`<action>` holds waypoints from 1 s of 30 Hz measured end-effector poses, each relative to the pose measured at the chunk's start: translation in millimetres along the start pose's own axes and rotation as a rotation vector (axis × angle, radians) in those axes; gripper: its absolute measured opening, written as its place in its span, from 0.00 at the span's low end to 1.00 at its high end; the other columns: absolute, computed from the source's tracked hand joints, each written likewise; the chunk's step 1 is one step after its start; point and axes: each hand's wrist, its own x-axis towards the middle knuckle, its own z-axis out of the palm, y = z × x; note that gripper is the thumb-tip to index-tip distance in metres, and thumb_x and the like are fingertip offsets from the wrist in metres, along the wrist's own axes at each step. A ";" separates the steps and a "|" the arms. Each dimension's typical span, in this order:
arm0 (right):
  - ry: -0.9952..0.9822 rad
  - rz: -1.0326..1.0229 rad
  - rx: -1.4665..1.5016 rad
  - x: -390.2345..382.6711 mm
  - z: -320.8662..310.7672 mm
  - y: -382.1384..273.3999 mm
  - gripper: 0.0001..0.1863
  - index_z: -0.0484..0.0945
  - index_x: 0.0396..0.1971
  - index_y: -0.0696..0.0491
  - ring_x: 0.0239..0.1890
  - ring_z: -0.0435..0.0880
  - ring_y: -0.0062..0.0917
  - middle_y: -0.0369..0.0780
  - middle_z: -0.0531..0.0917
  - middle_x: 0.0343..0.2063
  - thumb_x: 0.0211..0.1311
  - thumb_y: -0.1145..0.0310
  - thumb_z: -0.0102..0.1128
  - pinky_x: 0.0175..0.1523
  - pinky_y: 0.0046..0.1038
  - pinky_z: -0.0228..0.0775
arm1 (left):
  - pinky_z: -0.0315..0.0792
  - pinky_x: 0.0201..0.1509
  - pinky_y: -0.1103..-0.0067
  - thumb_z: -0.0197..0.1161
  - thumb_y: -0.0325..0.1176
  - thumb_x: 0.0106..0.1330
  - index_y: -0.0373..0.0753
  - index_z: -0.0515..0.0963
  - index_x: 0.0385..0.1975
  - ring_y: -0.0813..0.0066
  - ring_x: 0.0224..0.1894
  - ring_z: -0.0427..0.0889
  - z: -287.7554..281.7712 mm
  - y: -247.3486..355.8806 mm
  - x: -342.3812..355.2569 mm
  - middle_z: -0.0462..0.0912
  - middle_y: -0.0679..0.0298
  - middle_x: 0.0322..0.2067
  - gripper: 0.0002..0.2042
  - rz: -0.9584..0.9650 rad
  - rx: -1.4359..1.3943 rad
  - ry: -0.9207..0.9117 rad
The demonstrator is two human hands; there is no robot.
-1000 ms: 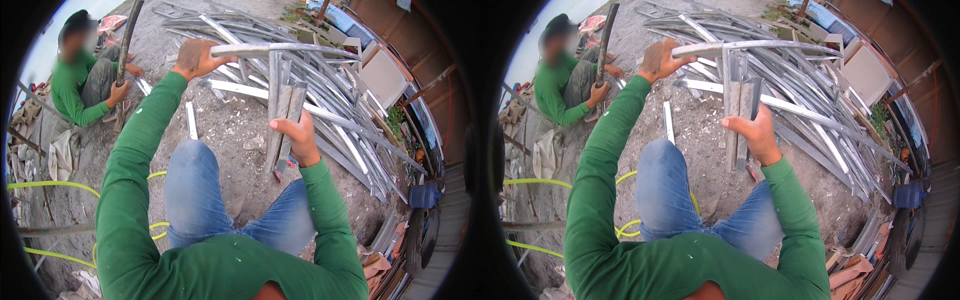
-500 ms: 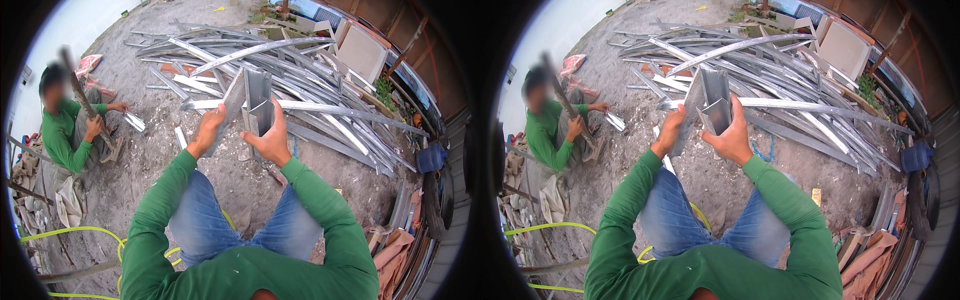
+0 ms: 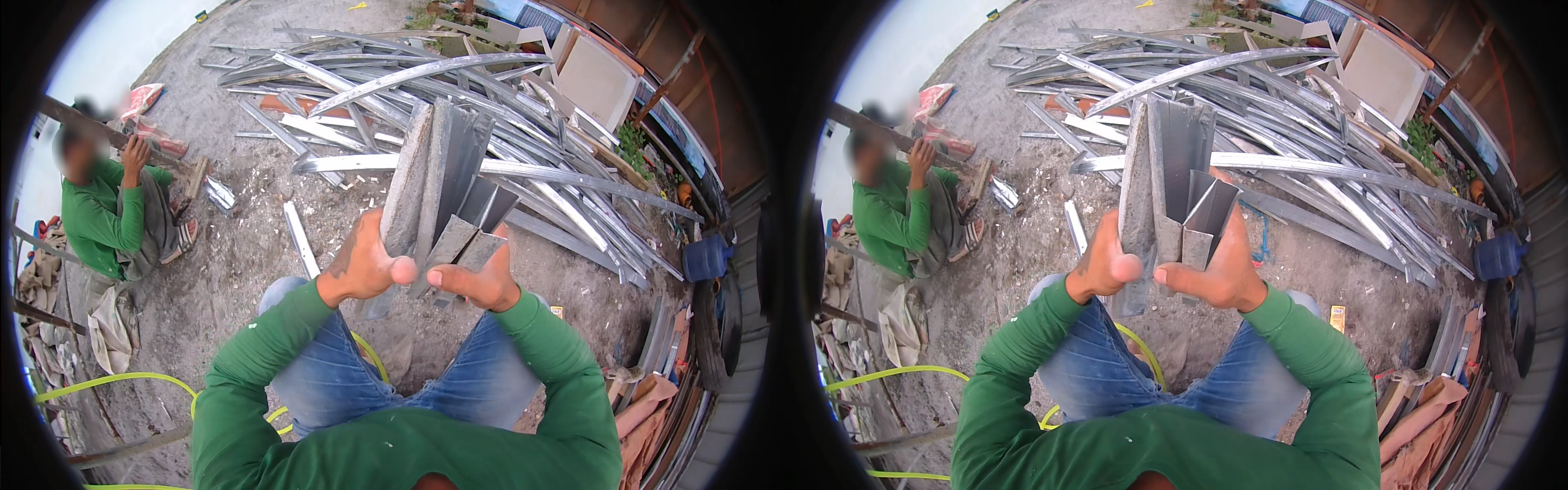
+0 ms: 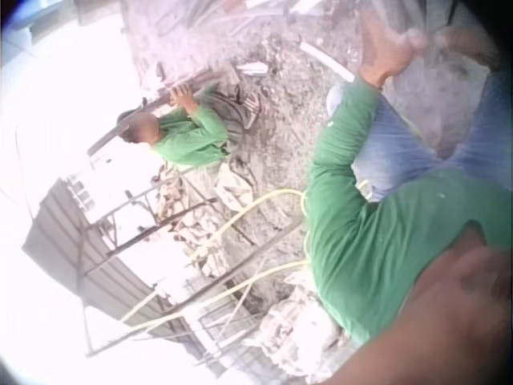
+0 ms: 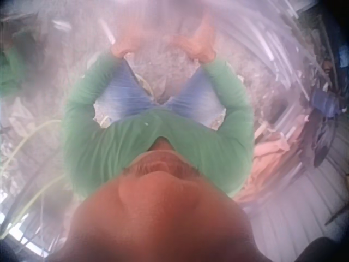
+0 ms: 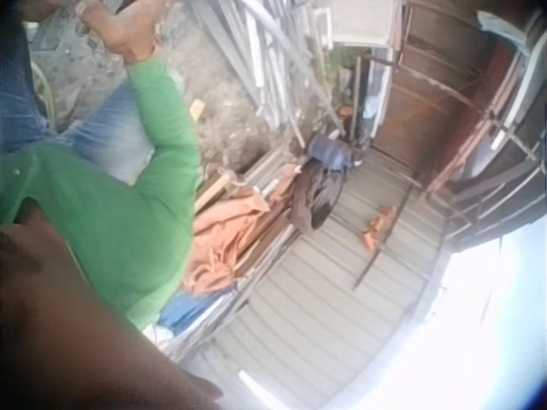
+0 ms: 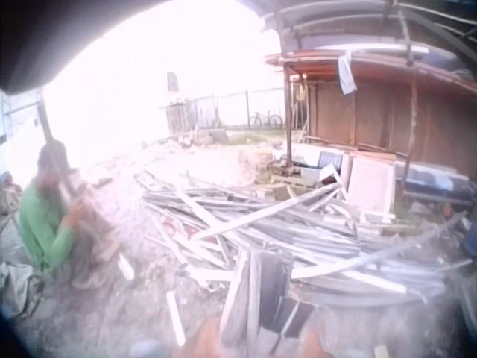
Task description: The person sits on the ground and uses tin snips to cut long metal strips into shorter pieces. They repeatedly pick up strips, cut them, and place the cut pieces into a red and white sack. Another person is visible in the background working with similar materials.
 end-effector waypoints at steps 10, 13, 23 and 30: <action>0.104 0.066 0.147 9.4 19.8 20.8 0.53 0.54 0.71 0.58 0.64 0.75 0.30 0.46 0.73 0.63 0.50 0.65 0.82 0.69 0.35 0.67 | 0.64 0.72 0.66 0.43 0.79 0.67 0.29 0.43 0.79 0.55 0.70 0.72 35.7 -35.6 24.1 0.67 0.44 0.70 0.58 0.253 -0.084 0.354; 0.083 0.052 0.050 26.1 21.0 25.5 0.52 0.59 0.70 0.59 0.63 0.77 0.30 0.46 0.75 0.61 0.49 0.61 0.84 0.68 0.35 0.69 | 0.60 0.76 0.68 0.38 0.73 0.74 0.31 0.35 0.80 0.57 0.75 0.65 35.1 -52.6 26.2 0.59 0.47 0.74 0.52 0.287 -0.195 0.377; 0.281 0.068 0.108 56.9 0.0 83.1 0.51 0.63 0.65 0.57 0.57 0.80 0.27 0.41 0.78 0.56 0.50 0.49 0.86 0.63 0.31 0.73 | 0.70 0.67 0.67 0.60 0.65 0.71 0.27 0.56 0.73 0.58 0.61 0.79 -1.6 -96.1 50.4 0.77 0.44 0.60 0.47 0.013 -0.002 0.345; -0.040 -0.094 0.217 60.1 -14.4 65.5 0.65 0.41 0.80 0.57 0.74 0.65 0.38 0.50 0.57 0.76 0.60 0.28 0.63 0.74 0.39 0.63 | 0.67 0.72 0.65 0.75 0.61 0.56 0.27 0.61 0.71 0.50 0.64 0.78 -41.1 -36.0 39.2 0.77 0.44 0.61 0.53 -0.060 0.424 0.153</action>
